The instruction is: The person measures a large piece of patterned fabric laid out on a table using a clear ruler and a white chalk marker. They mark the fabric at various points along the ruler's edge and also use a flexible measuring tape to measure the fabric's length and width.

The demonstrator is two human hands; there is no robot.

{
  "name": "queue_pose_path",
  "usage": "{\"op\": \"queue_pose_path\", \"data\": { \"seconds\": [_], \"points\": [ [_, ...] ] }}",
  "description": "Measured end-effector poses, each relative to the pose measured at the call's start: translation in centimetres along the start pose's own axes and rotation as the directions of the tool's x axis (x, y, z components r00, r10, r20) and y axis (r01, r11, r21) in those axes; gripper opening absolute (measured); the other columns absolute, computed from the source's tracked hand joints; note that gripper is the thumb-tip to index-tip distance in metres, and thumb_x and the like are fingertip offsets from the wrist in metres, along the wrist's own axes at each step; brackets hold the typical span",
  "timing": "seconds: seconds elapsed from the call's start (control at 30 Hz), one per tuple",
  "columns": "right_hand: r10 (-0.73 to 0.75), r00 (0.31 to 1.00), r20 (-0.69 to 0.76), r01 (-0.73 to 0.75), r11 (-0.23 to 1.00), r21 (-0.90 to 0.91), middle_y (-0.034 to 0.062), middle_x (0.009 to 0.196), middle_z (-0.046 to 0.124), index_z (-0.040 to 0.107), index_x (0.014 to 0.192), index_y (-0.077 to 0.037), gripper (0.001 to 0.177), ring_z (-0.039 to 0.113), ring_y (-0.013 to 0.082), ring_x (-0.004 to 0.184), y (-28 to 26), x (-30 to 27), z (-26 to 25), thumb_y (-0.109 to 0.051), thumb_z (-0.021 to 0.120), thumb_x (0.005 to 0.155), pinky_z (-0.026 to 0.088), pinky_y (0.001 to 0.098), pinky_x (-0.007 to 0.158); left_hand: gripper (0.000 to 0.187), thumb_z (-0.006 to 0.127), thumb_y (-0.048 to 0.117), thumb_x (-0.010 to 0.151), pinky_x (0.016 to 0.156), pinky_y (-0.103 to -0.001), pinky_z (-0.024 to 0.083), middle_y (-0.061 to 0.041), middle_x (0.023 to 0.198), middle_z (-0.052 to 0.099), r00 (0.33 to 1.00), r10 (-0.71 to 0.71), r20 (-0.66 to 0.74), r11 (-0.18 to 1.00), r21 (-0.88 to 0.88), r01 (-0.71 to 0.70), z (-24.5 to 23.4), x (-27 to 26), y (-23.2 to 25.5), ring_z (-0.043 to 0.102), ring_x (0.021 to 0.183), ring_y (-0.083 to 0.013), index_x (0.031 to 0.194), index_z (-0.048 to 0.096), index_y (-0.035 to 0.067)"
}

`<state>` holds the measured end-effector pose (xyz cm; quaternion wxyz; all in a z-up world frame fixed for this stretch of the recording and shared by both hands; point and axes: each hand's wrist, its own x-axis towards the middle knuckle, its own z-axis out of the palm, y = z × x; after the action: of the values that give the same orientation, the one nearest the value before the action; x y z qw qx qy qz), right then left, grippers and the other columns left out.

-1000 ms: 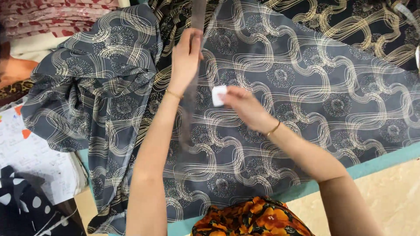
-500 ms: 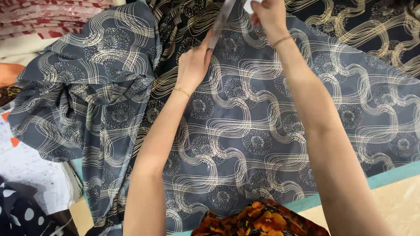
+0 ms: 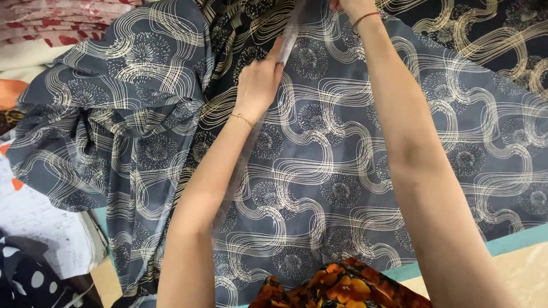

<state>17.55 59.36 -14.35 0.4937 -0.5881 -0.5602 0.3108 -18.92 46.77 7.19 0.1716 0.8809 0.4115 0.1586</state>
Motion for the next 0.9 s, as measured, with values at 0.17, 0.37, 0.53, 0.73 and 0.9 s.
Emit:
{"op": "queue_pose_path", "data": {
  "seconds": [0.17,0.37,0.53,0.73,0.9],
  "points": [
    [0.030,1.000,-0.003,-0.030,0.997,-0.075,0.0037,0.075,0.072,0.074,0.087,-0.004,0.030,0.070,0.0100,0.069,-1.6,-1.5,0.0,-0.020,0.059,0.107,0.056,0.0239,0.064,0.058,0.059,0.020,0.102,0.074,-0.054,0.056,-0.021,0.078,0.072,1.000,0.012,-0.002,1.000,-0.015,-0.012,0.5,0.1,-0.1,0.070,0.072,-0.0433,0.157,0.040,0.012],
    [0.110,0.994,-0.008,-0.110,0.986,-0.129,0.0028,0.072,0.071,0.074,0.085,-0.004,0.033,0.069,0.0096,0.066,-6.3,-2.8,1.3,-0.023,0.057,0.107,0.053,0.0238,0.058,0.059,0.063,0.021,0.100,0.075,-0.052,0.058,-0.023,0.082,0.072,0.997,0.022,-0.068,1.000,0.013,-0.021,1.6,0.1,-0.4,0.071,0.074,-0.0429,0.155,0.042,0.013],
    [0.101,0.995,-0.003,-0.099,0.976,0.194,0.0124,0.073,0.070,0.065,0.096,0.007,0.008,0.068,0.0137,0.056,-17.8,-9.3,3.7,-0.001,0.067,0.097,0.052,0.0271,0.045,0.062,0.065,0.021,0.098,0.070,-0.052,0.059,-0.025,0.081,0.072,0.998,0.009,-0.065,0.997,0.082,-0.004,2.0,0.2,-0.2,0.072,0.073,-0.0424,0.155,0.042,0.011],
    [0.096,0.995,0.000,-0.093,0.961,0.260,0.0158,0.076,0.072,0.055,0.109,0.012,0.020,0.069,0.0158,0.056,-21.1,-13.1,5.4,0.005,0.068,0.094,0.052,0.0289,0.044,0.062,0.063,0.019,0.101,0.068,-0.049,0.060,-0.021,0.076,0.072,1.000,-0.015,0.001,0.998,0.062,0.015,2.0,0.2,-0.1,0.074,0.071,-0.0383,0.156,0.037,0.004],
    [0.096,0.992,-0.085,-0.075,0.972,0.222,0.0138,0.075,0.071,0.059,0.105,0.010,0.015,0.070,0.0153,0.056,-16.1,-8.9,4.5,0.000,0.067,0.097,0.054,0.0284,0.045,0.064,0.065,0.020,0.100,0.063,-0.047,0.060,-0.020,0.072,0.072,1.000,-0.020,0.000,0.993,0.119,0.019,2.5,0.3,0.0,0.073,0.066,-0.0365,0.155,0.038,0.003]
  ]
}}
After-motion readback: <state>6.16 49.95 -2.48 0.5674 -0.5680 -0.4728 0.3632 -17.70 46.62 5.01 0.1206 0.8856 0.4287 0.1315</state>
